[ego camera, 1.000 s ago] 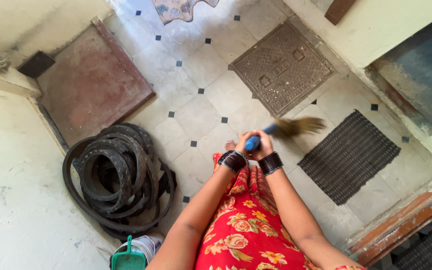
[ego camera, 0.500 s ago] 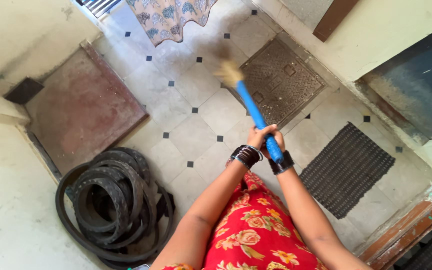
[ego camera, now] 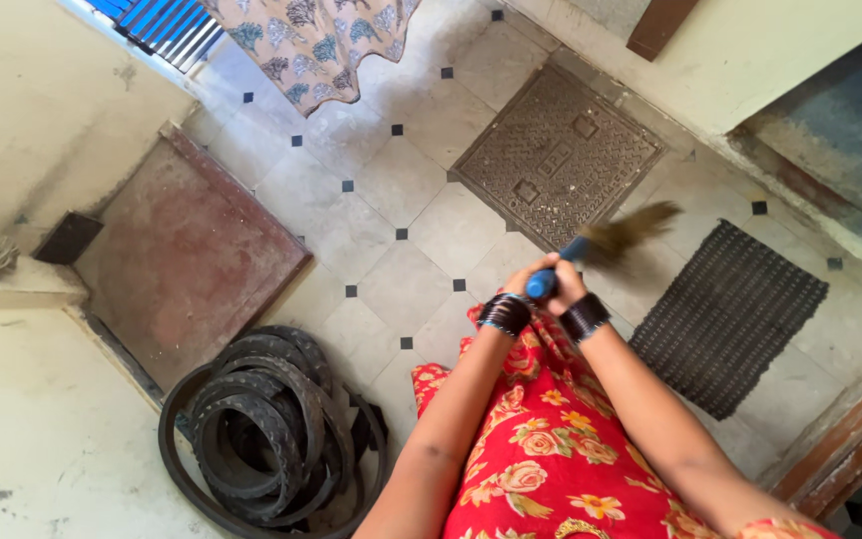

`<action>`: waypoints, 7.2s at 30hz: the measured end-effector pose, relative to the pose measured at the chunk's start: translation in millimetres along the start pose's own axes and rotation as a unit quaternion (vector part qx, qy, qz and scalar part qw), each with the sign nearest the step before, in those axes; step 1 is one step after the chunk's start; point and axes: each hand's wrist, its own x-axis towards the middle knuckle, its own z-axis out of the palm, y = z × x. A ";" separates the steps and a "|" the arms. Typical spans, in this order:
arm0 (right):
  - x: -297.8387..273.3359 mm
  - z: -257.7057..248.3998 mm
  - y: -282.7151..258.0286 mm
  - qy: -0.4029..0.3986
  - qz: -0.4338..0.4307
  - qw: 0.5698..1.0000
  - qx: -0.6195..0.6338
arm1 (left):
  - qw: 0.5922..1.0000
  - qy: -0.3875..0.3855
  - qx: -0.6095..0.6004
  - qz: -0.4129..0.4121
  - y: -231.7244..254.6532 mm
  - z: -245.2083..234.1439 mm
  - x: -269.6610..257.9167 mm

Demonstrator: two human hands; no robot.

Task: The person sweeps a tiled floor using a broom, moving it across the tiles and near several floor mats and household items.

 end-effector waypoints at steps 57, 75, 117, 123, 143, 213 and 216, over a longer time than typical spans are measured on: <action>241.3 69.4 -318.1 -0.025 0.117 0.968 -0.221 | 0.973 0.174 -0.016 0.151 159.5 70.1 172.1; 241.2 51.9 -277.0 -0.083 0.310 0.909 -0.264 | 0.901 0.251 -0.266 0.233 103.2 107.3 193.2; 145.0 105.5 -313.4 -0.284 0.643 0.524 -0.481 | 0.630 0.286 -0.623 0.366 54.8 164.7 175.2; 206.9 93.2 -279.8 -0.154 0.782 0.429 -0.425 | 0.505 0.450 -0.682 0.280 53.8 167.5 211.6; 228.8 107.6 -396.2 -0.284 0.497 0.643 -0.509 | 0.756 0.359 -0.424 0.347 169.0 222.6 269.6; 95.0 -80.1 -228.4 -0.030 0.784 0.474 -0.399 | 0.399 0.644 -0.560 0.336 -220.1 407.0 195.1; 107.5 -46.3 -244.1 -0.076 0.735 0.558 -0.378 | 0.436 0.642 -0.517 0.361 -210.7 395.1 187.9</action>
